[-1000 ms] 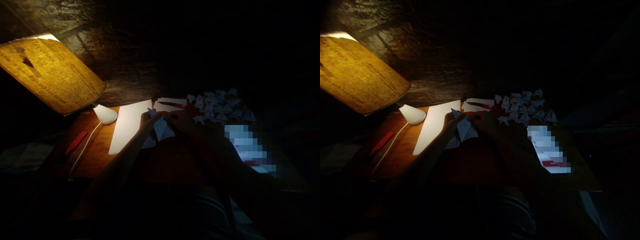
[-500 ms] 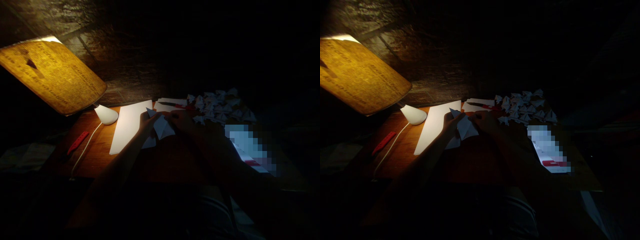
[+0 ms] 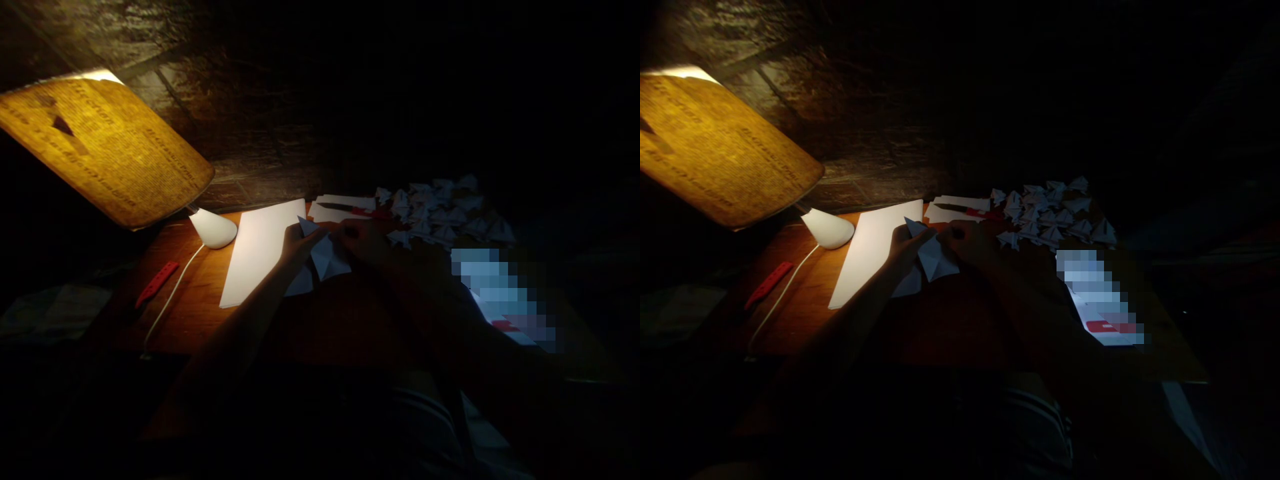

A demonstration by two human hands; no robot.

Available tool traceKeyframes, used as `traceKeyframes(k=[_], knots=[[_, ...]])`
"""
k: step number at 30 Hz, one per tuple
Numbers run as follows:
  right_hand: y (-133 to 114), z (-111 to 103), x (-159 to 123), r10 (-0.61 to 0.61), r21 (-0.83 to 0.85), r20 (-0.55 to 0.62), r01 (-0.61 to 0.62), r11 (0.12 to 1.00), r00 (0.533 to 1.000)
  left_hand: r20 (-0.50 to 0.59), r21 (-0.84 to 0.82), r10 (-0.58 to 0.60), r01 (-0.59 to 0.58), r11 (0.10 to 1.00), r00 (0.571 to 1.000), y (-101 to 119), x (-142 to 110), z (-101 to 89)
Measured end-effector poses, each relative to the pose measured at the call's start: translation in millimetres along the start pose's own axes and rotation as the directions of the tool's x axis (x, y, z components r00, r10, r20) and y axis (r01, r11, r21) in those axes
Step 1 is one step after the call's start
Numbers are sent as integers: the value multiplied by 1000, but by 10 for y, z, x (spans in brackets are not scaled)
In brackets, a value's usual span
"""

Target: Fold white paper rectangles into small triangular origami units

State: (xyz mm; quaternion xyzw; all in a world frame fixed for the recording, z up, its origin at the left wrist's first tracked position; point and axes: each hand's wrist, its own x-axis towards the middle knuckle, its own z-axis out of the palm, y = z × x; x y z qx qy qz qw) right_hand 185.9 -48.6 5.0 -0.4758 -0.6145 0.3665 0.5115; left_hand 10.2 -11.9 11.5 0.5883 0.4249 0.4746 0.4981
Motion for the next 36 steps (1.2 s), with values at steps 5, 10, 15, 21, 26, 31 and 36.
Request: traceKeyframes(k=[5, 10, 15, 21, 26, 31, 36], knots=[[-3, -15, 6, 13, 1, -5, -13, 1000, 1000, 44, -34, -64, 66, 997, 997, 1, -5, -5], [-51, -18, -10, 61, 19, 13, -61, 998, 998, 26, -152, -72, 75, 985, 997, 7, -2, 31], [-46, 9, 8, 77, 70, -30, -74, 995, 997, -38, -280, -118, 103, 954, 992, -11, 59, 32], [-17, 27, 19, 101, 78, -37, -98, 992, 994, -142, -394, -92, 29, 919, 986, -1, 145, -41], [-20, 44, 6, 122, 112, -13, -120, 986, 992, -138, -419, -104, 37, 907, 985, 24, 136, -47], [-14, 46, 0, 128, 95, 8, -128, 987, 992, -182, -448, -110, 17, 894, 977, 56, 120, -24], [4, 46, 6, 139, 76, -8, -138, 988, 990, -178, -454, -88, -2, 891, 980, 69, 113, -27]])
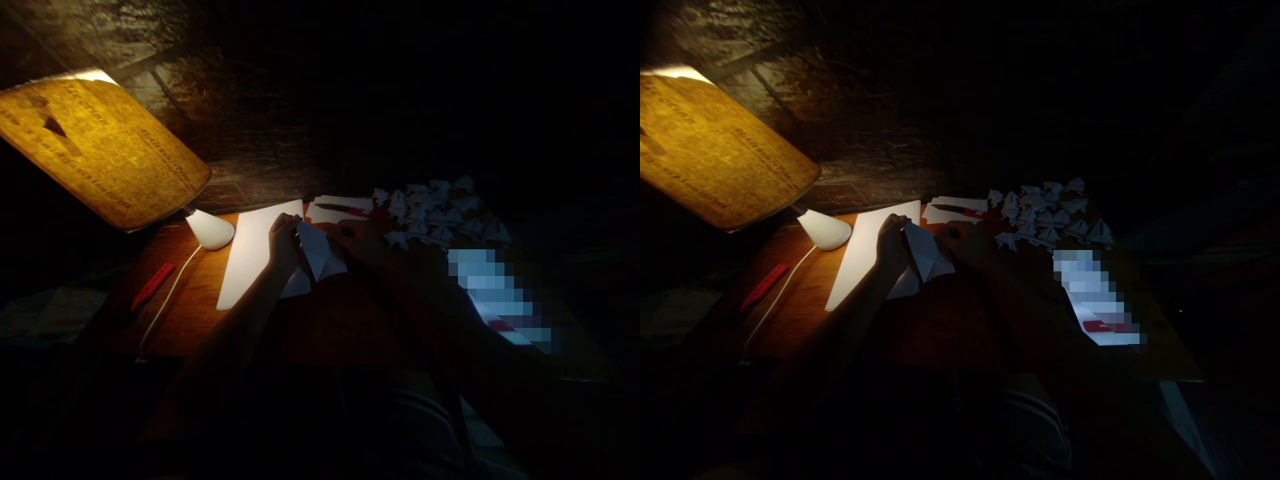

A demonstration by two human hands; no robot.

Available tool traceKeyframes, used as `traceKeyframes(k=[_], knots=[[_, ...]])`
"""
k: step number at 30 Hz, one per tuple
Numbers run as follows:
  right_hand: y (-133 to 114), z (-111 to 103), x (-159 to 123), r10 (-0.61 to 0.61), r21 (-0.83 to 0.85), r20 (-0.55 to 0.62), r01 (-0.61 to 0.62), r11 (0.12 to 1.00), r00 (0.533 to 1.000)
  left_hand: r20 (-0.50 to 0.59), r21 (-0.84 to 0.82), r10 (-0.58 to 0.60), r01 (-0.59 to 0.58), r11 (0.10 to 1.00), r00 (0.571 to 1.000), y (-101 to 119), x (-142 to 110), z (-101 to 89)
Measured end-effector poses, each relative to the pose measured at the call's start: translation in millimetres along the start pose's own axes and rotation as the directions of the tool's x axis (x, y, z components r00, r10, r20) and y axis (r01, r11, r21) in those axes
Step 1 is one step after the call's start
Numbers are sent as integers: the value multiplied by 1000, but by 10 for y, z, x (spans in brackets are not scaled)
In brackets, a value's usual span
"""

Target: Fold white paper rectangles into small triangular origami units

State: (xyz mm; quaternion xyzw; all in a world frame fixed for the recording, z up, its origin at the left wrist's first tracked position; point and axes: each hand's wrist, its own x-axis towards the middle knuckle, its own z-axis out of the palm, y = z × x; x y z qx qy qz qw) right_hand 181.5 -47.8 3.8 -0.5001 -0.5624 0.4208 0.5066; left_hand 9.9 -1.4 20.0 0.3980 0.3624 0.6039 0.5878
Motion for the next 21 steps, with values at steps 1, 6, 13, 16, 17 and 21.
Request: traceKeyframes(k=[1, 6, 13, 16, 17, 21], knots=[[-2, 0, 0, -1, 5, 0, 1, 1000, 1000, 2, 1, 3, -3, 1000, 1000, 0, 0, -4], [-45, -11, -11, -5, 24, 8, 5, 1000, 1000, -5, -13, 32, -32, 999, 999, -3, 18, -32], [-47, -27, -8, -30, 22, 30, 29, 999, 999, -4, 16, 45, -45, 999, 999, 6, 16, -38], [-40, -26, -11, -50, -1, 28, 50, 999, 998, 8, 15, 41, -41, 999, 999, 1, 13, -38], [-42, -26, -14, -51, -2, 29, 51, 999, 998, 9, 11, 43, -43, 999, 999, -4, 14, -38], [-63, -30, -25, -30, -1, 46, 30, 1000, 998, 0, 0, 32, -32, 999, 999, -22, 29, -38]])
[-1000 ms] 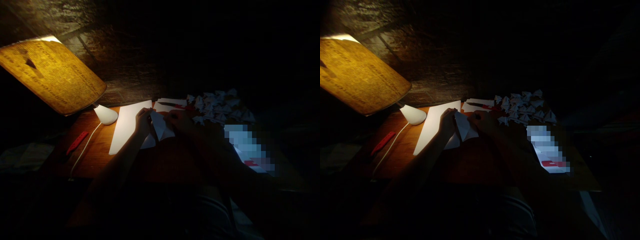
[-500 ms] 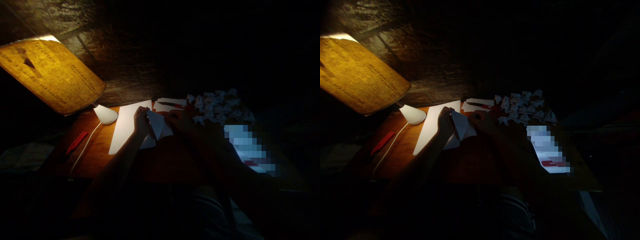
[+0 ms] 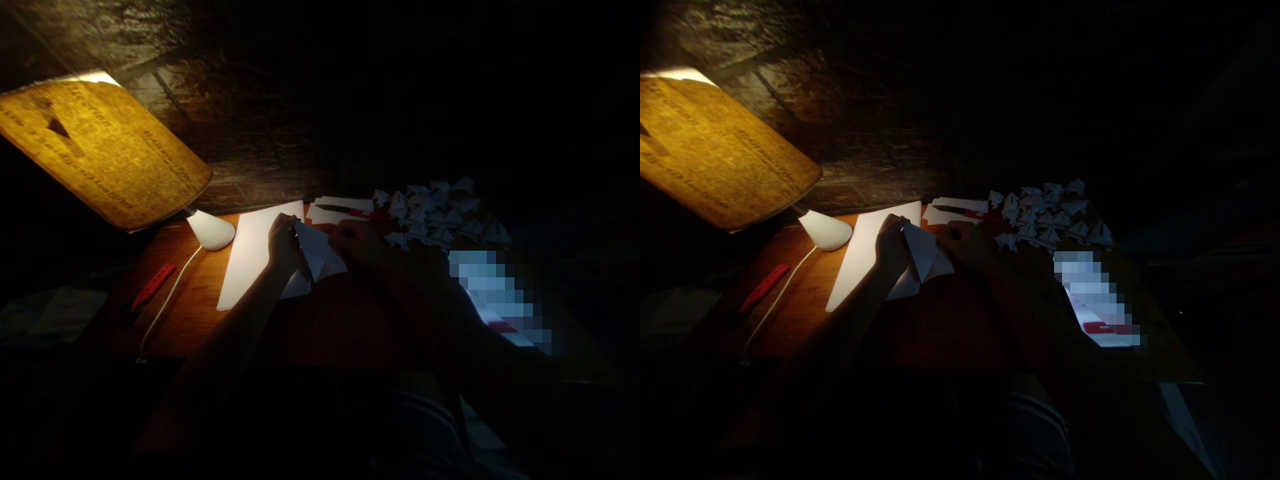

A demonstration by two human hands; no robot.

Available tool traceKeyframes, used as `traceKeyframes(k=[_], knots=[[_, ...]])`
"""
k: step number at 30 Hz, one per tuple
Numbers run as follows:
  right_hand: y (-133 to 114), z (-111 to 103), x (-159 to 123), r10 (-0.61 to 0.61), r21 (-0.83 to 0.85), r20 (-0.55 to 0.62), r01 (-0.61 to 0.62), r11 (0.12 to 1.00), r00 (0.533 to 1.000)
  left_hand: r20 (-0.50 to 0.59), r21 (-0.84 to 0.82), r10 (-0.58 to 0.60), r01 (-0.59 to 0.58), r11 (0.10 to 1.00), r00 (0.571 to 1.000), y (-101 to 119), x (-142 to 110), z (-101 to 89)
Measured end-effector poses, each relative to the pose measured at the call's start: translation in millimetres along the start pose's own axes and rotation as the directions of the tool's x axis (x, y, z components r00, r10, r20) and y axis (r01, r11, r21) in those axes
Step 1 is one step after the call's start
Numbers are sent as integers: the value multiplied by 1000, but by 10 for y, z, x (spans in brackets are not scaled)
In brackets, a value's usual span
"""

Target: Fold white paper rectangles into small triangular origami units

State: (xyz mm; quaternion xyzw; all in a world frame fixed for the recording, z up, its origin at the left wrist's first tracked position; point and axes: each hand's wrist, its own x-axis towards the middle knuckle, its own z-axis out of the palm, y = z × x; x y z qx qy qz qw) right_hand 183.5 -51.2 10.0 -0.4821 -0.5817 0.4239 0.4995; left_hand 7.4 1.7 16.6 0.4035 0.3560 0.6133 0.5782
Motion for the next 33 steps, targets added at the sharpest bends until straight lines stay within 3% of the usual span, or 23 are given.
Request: traceKeyframes(k=[6, 10, 18, 25, 33], knots=[[19, -1, 11, -3, 20, -42, 4, 1000, 999, 53, 7, -34, 34, 999, 998, -22, -12, 11], [69, 10, 27, -45, 16, -78, 46, 999, 996, 92, 101, -109, 100, 990, 990, -52, -54, 35], [32, 8, 19, -75, -32, -71, 73, 997, 995, 114, 166, -156, 136, 977, 981, -73, -78, 60], [83, 21, 38, -66, -10, -52, 66, 998, 996, 307, 249, -191, 115, 962, 932, -81, -124, 48], [67, 27, 23, -56, -73, -69, 51, 996, 996, 316, 311, -154, 50, 949, 936, -106, -102, 26]])
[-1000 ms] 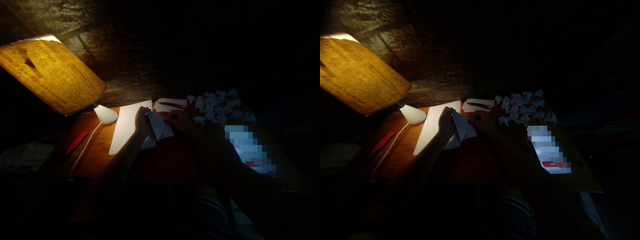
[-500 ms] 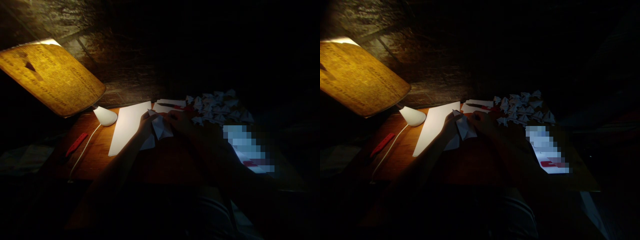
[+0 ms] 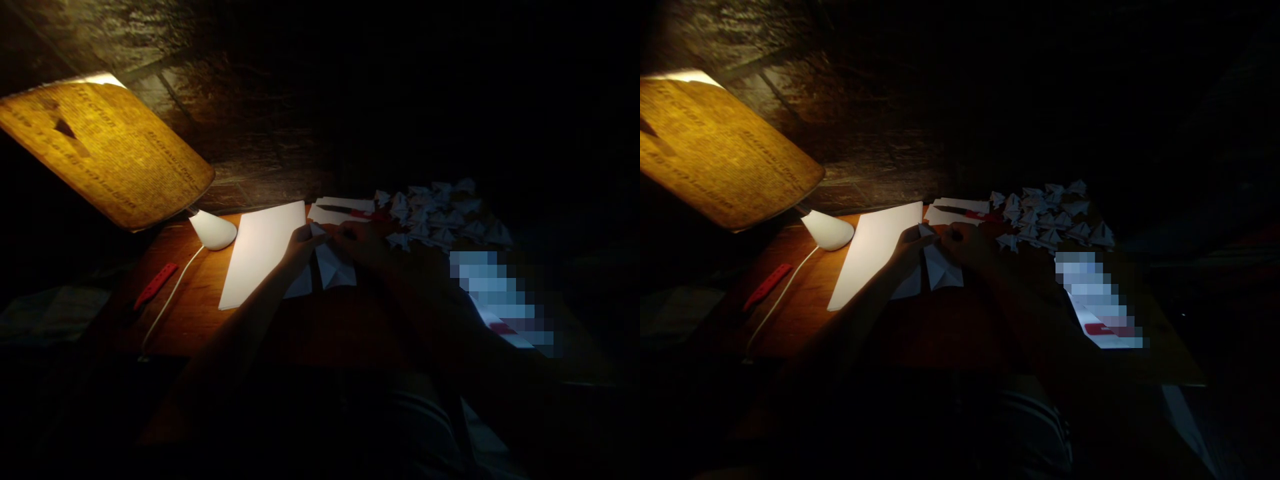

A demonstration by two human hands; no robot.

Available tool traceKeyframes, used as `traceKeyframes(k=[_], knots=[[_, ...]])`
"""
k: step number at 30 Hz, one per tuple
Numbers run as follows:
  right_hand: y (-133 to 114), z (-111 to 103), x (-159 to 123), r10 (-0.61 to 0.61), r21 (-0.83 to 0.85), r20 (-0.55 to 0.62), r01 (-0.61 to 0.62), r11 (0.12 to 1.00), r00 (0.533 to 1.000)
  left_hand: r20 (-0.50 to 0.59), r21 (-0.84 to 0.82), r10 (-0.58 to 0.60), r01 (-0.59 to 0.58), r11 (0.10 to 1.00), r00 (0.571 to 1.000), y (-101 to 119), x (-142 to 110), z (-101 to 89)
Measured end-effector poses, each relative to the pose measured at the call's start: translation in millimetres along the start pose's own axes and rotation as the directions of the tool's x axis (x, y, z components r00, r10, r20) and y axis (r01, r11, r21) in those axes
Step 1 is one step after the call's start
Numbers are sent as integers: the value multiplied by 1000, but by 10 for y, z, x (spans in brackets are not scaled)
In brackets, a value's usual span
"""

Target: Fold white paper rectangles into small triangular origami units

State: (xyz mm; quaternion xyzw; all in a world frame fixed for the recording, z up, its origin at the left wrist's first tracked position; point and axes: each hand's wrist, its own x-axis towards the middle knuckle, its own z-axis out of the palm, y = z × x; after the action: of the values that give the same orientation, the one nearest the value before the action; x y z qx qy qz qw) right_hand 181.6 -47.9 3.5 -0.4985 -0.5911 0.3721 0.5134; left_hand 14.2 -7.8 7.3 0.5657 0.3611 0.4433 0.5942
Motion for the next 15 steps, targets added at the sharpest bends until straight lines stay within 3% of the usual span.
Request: traceKeyframes(k=[15], knots=[[-93, -21, -33, 12, -97, 60, -6, 995, 998, 30, 183, 50, -55, 982, 998, -16, -22, -2]])
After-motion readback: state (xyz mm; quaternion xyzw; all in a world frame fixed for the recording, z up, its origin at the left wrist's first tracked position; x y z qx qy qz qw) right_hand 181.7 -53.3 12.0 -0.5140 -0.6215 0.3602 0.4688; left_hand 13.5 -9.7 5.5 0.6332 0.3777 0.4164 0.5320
